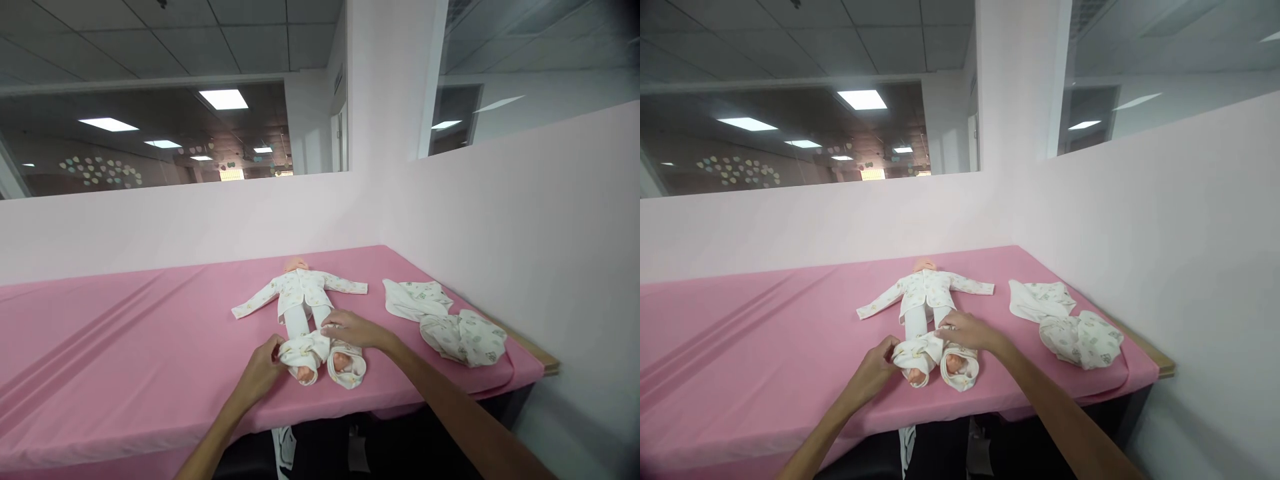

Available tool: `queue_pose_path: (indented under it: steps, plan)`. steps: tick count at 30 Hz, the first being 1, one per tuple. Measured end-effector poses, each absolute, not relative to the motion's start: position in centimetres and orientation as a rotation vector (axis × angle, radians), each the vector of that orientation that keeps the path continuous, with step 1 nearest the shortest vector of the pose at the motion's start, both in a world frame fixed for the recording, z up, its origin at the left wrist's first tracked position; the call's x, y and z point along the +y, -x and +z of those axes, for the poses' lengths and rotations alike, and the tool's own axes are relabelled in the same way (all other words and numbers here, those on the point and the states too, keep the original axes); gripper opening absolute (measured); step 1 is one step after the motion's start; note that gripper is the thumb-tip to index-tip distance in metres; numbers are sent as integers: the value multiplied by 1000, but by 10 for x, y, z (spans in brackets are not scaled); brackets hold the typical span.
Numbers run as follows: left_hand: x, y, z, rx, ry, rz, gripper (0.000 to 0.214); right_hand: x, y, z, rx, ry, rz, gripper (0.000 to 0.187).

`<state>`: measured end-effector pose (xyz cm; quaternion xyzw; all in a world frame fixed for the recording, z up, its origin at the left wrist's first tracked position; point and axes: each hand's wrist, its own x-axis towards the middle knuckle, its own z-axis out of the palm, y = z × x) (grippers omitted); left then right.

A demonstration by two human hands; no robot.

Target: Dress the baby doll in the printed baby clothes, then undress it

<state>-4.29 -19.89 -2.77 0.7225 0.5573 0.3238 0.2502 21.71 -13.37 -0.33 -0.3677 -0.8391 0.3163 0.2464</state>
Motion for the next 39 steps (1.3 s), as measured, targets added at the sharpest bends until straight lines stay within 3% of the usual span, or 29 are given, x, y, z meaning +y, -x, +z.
queue_pose_path:
  steps: [6, 10, 17, 21, 27, 32, 39]
  plan:
    - [-203, 46, -34, 1671, -2117, 697, 6, -117, -231, -20, -2162, 1041, 1017, 30]
    - [-212, 58, -9, 1268, -1962, 545, 29, -106, -245, -27, -2118, 1077, 1221, 19]
    - [-199, 55, 1, 1238, -1675, 758, 35, -101, -250, -34, -2132, 1057, 1382, 25]
    - [-189, 39, -7, 1274, -1755, 783, 37, -98, -244, -36, -2081, 1095, 1279, 12]
    - [-180, 27, 0, 1459, -1916, 648, 35, -85, -231, -23, -1903, 1124, 1098, 22]
    - [-174, 31, 8, 1273, -1916, 589, 40, -90, -227, -23, -1936, 1057, 1268, 22]
    - [-146, 49, -12, 1233, -1836, 902, 37, -102, -241, -40, -2010, 1007, 1443, 23]
